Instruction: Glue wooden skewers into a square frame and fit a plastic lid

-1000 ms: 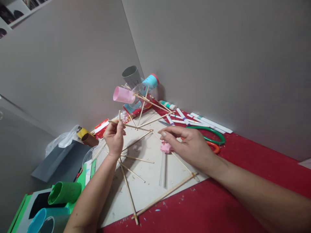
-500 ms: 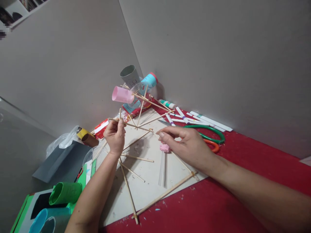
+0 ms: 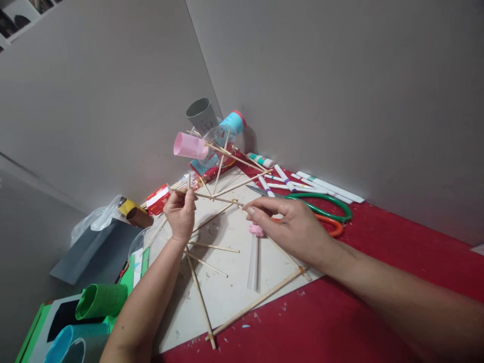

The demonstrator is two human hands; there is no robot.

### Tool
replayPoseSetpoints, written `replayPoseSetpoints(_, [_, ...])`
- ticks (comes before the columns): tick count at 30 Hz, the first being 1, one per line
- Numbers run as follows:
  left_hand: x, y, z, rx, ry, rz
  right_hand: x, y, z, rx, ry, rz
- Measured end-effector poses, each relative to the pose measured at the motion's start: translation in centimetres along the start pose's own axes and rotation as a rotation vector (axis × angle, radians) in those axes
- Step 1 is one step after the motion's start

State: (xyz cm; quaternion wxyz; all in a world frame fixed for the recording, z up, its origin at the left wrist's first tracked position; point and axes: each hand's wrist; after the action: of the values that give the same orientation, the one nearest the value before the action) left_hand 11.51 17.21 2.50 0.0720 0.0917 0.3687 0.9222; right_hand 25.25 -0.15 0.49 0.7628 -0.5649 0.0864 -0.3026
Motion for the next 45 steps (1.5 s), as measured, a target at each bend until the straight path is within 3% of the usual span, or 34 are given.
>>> replayPoseSetpoints(11, [0.9,0.4,0.1,-0.020,0.044,-0.037,0.1,-0.2,-0.1,0.005,0.006,-0.016])
replayPoseSetpoints(21, [2.0,0.2,0.3,-0.105,-0.005,-0.054,0.3,-0.6,0.0,-0.052,0.040,0.030])
replayPoseSetpoints(31, [1.1,0.3,-0.5,-0.164,-0.013,0.031,0.2,-0.1,-0.1,-0.014,0.021,-0.057])
replayPoseSetpoints(45, [1.3,-0.5,-1.0,-0.059,-0.051,-0.034,0.2,-0.5,0.1,0.015,-0.024,-0.073])
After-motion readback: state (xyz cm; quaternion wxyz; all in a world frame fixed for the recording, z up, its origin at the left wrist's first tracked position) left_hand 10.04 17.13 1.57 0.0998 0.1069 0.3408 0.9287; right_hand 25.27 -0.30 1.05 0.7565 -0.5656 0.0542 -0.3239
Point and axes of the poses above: each hand's wrist, its own z-axis towards the middle knuckle, its own x-axis out of the back of the hand, y = z × x, and after that the axes turned 6 degrees about -x, right-handed
